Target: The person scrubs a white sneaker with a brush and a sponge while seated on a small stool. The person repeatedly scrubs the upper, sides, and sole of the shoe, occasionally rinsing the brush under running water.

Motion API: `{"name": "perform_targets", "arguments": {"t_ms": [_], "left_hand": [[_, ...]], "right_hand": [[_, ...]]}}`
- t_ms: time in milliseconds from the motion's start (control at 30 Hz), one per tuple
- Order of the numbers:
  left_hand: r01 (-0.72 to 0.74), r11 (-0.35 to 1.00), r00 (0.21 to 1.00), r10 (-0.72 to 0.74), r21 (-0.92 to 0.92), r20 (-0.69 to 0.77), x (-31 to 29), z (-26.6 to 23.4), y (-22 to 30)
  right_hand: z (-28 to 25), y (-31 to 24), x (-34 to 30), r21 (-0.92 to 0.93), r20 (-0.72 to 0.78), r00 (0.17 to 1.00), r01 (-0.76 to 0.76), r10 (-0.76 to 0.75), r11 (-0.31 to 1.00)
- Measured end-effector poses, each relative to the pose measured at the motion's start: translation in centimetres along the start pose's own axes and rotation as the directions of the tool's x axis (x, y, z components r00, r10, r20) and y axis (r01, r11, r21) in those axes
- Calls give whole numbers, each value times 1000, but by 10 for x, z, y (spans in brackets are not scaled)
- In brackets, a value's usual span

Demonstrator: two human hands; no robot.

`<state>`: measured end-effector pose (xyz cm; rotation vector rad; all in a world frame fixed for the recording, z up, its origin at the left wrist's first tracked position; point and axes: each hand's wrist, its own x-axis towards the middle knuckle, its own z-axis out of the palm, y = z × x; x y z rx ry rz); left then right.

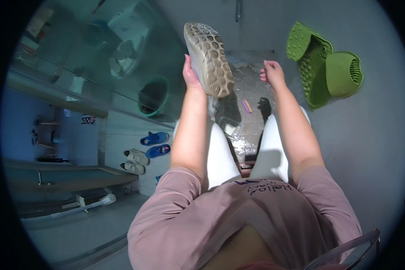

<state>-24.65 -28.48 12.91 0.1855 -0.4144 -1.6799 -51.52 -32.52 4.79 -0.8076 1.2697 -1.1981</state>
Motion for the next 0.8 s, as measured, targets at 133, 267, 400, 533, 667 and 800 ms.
{"name": "perform_targets", "arguments": {"t_ms": [133,267,400,533,667,800], "left_hand": [[40,994,959,-10,103,-282,33,-58,-13],[140,977,846,-33,162,-533,55,-141,-32],[307,928,732,-90,209,-676,82,-236,-53],[473,858,653,-187,201,-734,101,-316,-77],[745,585,536,-237,322,-810,123,-343,-130],[855,251,512,-269,454,-816,97,-440,-133]], "right_hand": [[-14,2,13,24,-100,995,13,-10,1000],[-13,5,19,-38,-148,989,-21,15,999],[-12,21,39,-208,-176,981,49,-86,977],[-7,38,54,-226,-201,979,-64,18,972],[-8,38,71,-298,-247,968,-112,36,948],[1,42,92,-380,-266,962,-159,57,911]]}}
